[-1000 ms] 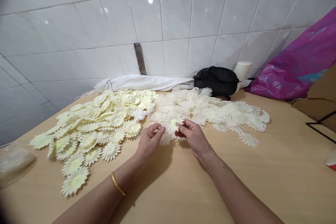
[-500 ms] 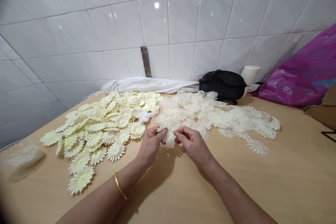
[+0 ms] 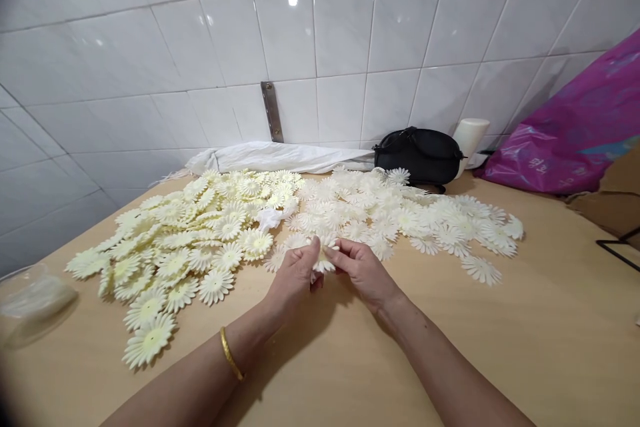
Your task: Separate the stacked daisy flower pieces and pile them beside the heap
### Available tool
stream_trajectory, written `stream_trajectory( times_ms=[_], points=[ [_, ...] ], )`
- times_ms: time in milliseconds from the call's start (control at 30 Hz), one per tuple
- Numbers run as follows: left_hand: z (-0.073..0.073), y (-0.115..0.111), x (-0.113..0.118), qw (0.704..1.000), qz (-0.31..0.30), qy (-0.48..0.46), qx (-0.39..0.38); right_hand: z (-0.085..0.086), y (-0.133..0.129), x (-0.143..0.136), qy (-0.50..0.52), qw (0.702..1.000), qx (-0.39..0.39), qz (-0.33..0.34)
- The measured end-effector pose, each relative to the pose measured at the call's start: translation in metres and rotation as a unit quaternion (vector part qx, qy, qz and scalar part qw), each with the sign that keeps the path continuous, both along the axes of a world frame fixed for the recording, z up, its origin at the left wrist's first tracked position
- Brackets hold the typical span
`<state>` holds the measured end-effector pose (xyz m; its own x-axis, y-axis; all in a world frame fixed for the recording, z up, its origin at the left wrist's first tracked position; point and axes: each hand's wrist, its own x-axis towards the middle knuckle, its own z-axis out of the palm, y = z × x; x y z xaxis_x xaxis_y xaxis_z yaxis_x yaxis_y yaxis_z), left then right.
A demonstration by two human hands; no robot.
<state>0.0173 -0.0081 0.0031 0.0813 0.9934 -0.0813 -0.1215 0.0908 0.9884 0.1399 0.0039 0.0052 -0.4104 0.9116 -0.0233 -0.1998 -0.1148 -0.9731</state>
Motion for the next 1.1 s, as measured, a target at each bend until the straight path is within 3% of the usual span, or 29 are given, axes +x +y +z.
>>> stream_trajectory(
  times_ms=[167,267,333,467,533,733,933,1100],
  points=[
    [-0.003,0.001,-0.001,0.999,-0.04,-0.032,0.003,-0.005,0.009,0.007,-0.016,0.995,0.033,-0.094],
    [-0.004,0.006,-0.006,1.0,-0.01,-0.006,-0.001,-0.003,0.017,0.017,-0.015,0.977,0.025,-0.21],
    [-0.005,0.009,-0.01,0.998,0.027,0.05,0.036,-0.001,0.02,0.022,-0.017,0.968,0.036,-0.247],
    [-0.003,0.008,-0.014,0.955,0.13,0.183,0.196,0.004,0.017,0.021,-0.04,0.976,0.078,-0.2],
    [-0.001,0.005,-0.012,0.937,0.155,0.208,0.235,0.005,0.013,0.016,-0.057,0.98,0.085,-0.17],
    [0.0,0.001,-0.003,0.992,0.02,0.036,0.121,0.003,0.002,0.004,-0.116,0.98,0.124,-0.104],
    [0.001,0.0,-0.002,0.993,0.037,-0.019,0.113,0.001,0.0,0.002,-0.167,0.969,0.166,-0.079],
    [0.002,0.002,-0.006,0.99,0.051,0.005,0.132,0.0,0.004,0.004,-0.198,0.961,0.16,-0.11]
  ],
)
